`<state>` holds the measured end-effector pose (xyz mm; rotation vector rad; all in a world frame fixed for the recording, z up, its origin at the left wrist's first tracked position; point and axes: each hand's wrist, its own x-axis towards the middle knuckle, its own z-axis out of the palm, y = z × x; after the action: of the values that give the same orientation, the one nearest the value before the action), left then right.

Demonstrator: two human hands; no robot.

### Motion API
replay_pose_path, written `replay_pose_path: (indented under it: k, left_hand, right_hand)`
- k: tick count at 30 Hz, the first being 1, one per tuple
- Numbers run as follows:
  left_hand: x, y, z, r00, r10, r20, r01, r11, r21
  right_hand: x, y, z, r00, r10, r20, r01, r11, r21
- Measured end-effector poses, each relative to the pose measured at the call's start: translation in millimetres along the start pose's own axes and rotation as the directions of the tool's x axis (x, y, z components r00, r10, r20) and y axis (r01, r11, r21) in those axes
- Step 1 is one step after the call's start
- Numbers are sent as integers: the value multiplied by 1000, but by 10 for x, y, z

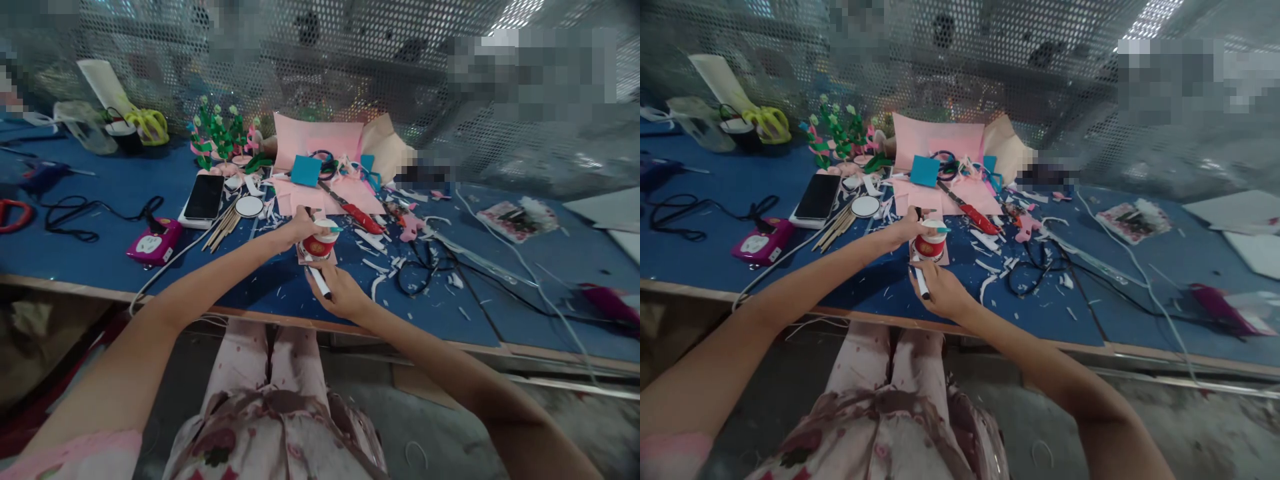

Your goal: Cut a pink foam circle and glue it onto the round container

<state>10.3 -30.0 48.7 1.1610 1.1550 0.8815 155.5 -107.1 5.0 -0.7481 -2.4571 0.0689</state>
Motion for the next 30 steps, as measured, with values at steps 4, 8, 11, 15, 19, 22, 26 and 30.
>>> replay_pose_path:
  k: [4,8,11,15,19,22,26,30]
  left_hand:
    - [17,3,-5,999,-29,-31,31,998,56]
    - [71,-36,-26,995,-21,-94,36,986,161]
    - [77,-43,-34,990,-8,-141,39,975,217]
    - [87,-32,-32,989,-15,-146,55,960,274]
    - [150,-58,-31,990,-12,-141,55,950,309]
    - [168,-73,-37,987,3,-159,51,940,337]
    - [143,-50,-43,989,-1,-150,53,936,347]
    - [128,-26,-44,990,-14,-138,63,930,361]
  right_hand:
    - [121,-27,157,968,103,229,-56,977,-205]
    - [285,-95,211,877,283,389,-157,933,-325]
    - [398,-150,200,839,337,426,-183,914,-361]
    - [509,-211,185,791,420,446,-226,877,-425]
    - [574,-249,197,759,462,460,-230,850,-475]
    - [579,-246,226,767,465,443,-228,842,-488]
    - [545,-214,280,795,439,419,-211,847,-488]
    - [531,-189,321,806,426,411,-198,848,-492]
